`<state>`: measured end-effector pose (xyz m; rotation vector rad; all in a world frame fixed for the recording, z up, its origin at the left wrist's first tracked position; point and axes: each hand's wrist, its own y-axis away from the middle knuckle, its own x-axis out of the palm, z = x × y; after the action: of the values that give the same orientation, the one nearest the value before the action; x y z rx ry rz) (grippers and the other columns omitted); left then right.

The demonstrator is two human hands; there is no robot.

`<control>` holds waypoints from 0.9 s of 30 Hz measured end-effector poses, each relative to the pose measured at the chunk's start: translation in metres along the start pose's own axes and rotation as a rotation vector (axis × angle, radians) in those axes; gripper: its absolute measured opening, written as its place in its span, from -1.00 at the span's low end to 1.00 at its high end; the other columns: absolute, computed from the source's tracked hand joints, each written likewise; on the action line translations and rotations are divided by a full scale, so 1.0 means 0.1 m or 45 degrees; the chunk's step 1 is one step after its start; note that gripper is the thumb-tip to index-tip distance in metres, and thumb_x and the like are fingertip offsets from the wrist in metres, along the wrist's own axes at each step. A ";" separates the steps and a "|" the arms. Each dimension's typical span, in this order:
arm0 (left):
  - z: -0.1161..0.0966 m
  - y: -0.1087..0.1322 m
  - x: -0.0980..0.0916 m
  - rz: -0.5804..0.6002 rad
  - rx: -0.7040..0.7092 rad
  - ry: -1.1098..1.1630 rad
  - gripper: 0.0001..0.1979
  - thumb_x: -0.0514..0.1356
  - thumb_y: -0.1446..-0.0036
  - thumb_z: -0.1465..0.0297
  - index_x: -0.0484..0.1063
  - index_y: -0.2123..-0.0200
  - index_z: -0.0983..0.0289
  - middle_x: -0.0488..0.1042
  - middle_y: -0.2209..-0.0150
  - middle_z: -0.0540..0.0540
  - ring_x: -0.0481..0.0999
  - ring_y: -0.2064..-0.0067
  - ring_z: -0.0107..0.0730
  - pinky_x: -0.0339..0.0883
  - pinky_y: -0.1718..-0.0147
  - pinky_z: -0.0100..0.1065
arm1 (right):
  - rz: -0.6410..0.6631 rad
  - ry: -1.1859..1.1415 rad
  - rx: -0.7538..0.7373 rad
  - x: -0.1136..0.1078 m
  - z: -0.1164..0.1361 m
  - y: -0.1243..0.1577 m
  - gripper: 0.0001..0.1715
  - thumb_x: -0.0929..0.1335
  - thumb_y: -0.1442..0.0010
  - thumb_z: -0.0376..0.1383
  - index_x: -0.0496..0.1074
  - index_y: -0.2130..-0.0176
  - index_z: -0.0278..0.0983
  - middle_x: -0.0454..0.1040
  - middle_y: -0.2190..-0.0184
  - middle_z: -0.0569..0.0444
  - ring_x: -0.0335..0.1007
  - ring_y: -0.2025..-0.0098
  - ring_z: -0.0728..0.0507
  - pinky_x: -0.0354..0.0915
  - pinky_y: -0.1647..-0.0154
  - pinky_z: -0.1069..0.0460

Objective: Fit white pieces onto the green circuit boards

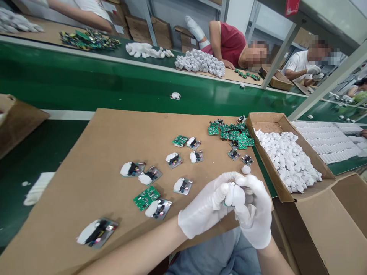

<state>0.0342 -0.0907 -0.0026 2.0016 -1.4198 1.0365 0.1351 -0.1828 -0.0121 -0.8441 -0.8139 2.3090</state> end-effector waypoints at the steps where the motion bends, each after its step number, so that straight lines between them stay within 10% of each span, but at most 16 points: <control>1: 0.01 0.01 -0.01 0.007 -0.014 0.011 -0.48 0.33 0.02 -0.05 0.42 0.29 0.31 0.39 0.46 0.00 0.47 0.42 -0.40 0.40 0.40 -0.40 | -0.007 -0.023 -0.007 0.02 0.01 0.00 -0.57 0.25 -0.40 -0.17 0.29 -0.22 -0.07 0.41 0.11 -0.01 0.49 0.15 -0.13 0.51 0.21 -0.03; 6: 0.03 0.02 -0.05 -0.048 -0.001 0.029 -0.50 0.38 0.03 0.02 0.44 0.22 0.30 0.49 0.36 0.05 0.52 0.37 -0.41 0.43 0.41 -0.47 | -0.041 0.020 -0.049 0.11 -0.01 0.05 -0.59 0.28 -0.37 -0.37 0.42 -0.13 -0.01 0.42 0.10 0.01 0.47 0.37 -0.04 0.48 0.43 0.04; 13: 0.06 0.03 -0.09 -0.081 0.037 0.025 -0.42 0.37 0.09 -0.06 0.47 0.18 0.28 0.37 0.47 -0.04 0.42 0.45 -0.46 0.42 0.44 -0.45 | 0.039 0.044 -0.098 0.08 -0.07 0.01 -0.47 0.23 -0.40 -0.15 0.18 -0.32 -0.01 0.48 0.18 -0.03 0.46 0.40 -0.12 0.47 0.48 0.00; 27: -0.01 0.04 -0.03 -0.071 0.016 -0.078 -0.51 0.30 -0.01 -0.05 0.35 0.49 0.29 0.28 0.44 0.00 0.34 0.35 -0.39 0.37 0.34 -0.38 | -0.001 0.036 0.036 0.03 0.01 -0.07 -0.49 0.20 -0.40 -0.04 0.29 -0.25 -0.09 0.43 0.11 -0.04 0.48 0.10 -0.17 0.51 0.11 -0.06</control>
<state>0.0294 -0.0896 -0.0046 2.0864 -1.3832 0.9706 0.1343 -0.1770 -0.0077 -0.8621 -0.7672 2.2974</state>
